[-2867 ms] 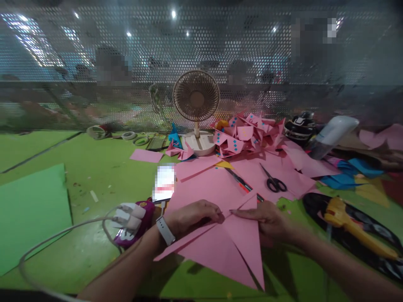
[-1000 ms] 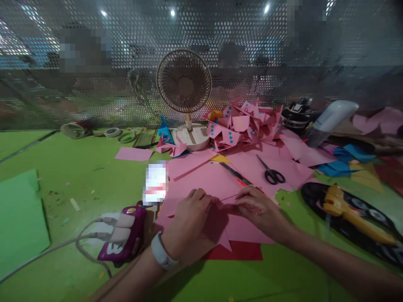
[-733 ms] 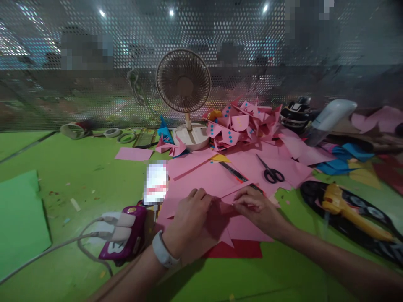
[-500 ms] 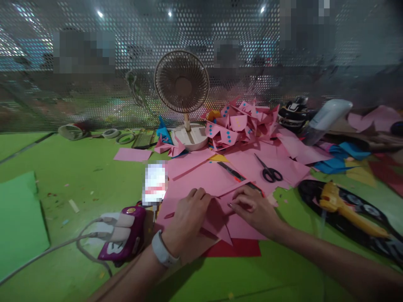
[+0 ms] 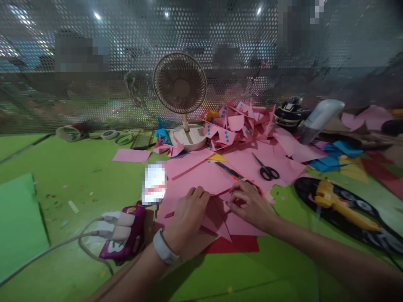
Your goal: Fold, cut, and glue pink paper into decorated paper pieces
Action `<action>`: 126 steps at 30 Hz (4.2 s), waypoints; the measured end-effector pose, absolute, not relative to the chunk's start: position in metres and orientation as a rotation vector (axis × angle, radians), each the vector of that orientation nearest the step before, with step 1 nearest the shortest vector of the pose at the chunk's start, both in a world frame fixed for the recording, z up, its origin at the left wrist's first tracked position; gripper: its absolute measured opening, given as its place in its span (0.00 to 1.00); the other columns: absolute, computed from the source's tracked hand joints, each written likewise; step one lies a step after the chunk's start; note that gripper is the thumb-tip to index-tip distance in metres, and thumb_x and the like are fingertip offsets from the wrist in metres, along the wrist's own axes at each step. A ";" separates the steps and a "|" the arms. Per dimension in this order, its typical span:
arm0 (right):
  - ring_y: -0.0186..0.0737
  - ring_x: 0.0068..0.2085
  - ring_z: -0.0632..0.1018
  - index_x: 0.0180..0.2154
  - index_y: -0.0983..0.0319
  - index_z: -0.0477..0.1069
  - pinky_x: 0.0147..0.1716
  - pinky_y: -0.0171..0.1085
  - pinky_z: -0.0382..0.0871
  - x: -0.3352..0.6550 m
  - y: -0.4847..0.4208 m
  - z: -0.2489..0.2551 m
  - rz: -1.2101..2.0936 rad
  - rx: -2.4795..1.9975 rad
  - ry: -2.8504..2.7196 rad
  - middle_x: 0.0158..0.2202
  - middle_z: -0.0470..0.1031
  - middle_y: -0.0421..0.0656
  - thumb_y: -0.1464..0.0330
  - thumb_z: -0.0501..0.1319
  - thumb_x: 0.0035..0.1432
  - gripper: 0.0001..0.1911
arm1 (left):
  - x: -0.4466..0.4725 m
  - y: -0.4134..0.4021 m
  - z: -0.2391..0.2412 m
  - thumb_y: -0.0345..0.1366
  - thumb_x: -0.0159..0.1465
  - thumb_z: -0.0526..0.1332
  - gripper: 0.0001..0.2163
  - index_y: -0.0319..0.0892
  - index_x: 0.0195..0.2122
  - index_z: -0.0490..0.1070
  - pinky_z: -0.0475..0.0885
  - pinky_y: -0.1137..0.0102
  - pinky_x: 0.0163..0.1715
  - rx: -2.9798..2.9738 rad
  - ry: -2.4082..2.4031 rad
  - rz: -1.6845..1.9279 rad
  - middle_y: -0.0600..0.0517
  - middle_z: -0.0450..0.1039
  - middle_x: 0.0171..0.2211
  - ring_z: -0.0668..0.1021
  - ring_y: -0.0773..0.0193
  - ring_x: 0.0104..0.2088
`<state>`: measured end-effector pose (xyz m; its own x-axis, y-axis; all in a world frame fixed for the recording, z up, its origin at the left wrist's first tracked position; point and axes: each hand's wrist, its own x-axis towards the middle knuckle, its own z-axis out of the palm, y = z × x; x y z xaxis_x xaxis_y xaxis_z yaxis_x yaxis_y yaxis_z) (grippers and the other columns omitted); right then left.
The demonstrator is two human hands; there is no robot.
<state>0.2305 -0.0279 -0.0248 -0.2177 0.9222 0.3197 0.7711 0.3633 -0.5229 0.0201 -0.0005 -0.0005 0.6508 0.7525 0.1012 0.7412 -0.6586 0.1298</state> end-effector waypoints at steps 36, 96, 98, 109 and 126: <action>0.40 0.38 0.71 0.27 0.60 0.66 0.41 0.42 0.63 0.228 -0.026 -0.026 0.137 -1.534 -2.132 0.33 0.69 0.41 0.64 0.57 0.61 0.11 | 0.030 -0.033 -0.016 0.60 0.61 0.45 0.35 0.43 0.64 0.51 0.53 0.40 0.55 2.921 1.231 0.101 0.35 0.54 0.62 0.60 0.39 0.61; 0.38 0.33 0.71 0.27 0.60 0.68 0.34 0.38 0.63 0.246 -0.034 -0.023 0.541 -1.667 -2.103 0.30 0.70 0.40 0.61 0.60 0.58 0.12 | 0.017 -0.017 -0.026 0.61 0.61 0.44 0.38 0.46 0.67 0.38 0.44 0.42 0.60 2.844 0.858 0.127 0.38 0.40 0.66 0.47 0.41 0.65; 0.38 0.33 0.71 0.27 0.60 0.67 0.34 0.38 0.63 0.247 -0.032 -0.025 0.576 -1.667 -2.075 0.30 0.70 0.40 0.61 0.60 0.58 0.12 | 0.017 -0.017 -0.028 0.61 0.61 0.44 0.38 0.46 0.67 0.38 0.43 0.42 0.59 2.848 0.849 0.137 0.38 0.40 0.66 0.46 0.41 0.65; 0.37 0.31 0.71 0.25 0.60 0.67 0.31 0.37 0.64 0.245 -0.027 -0.031 0.572 -1.652 -2.018 0.28 0.70 0.40 0.63 0.60 0.56 0.10 | 0.016 -0.018 -0.029 0.61 0.61 0.45 0.37 0.48 0.67 0.38 0.42 0.45 0.60 2.865 0.854 0.240 0.41 0.38 0.67 0.47 0.43 0.65; 0.38 0.31 0.71 0.25 0.60 0.67 0.31 0.37 0.64 0.240 -0.027 -0.023 0.597 -1.704 -1.986 0.29 0.70 0.41 0.64 0.59 0.56 0.10 | 0.018 -0.018 -0.028 0.60 0.62 0.45 0.37 0.45 0.66 0.40 0.41 0.44 0.60 2.878 0.860 0.178 0.39 0.40 0.66 0.47 0.42 0.65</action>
<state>0.2401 -0.0268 -0.0235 -0.1321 0.9895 0.0591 0.7929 0.1413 -0.5927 0.0180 -0.0180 -0.0283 0.8305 0.5520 0.0745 0.5364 -0.8286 0.1604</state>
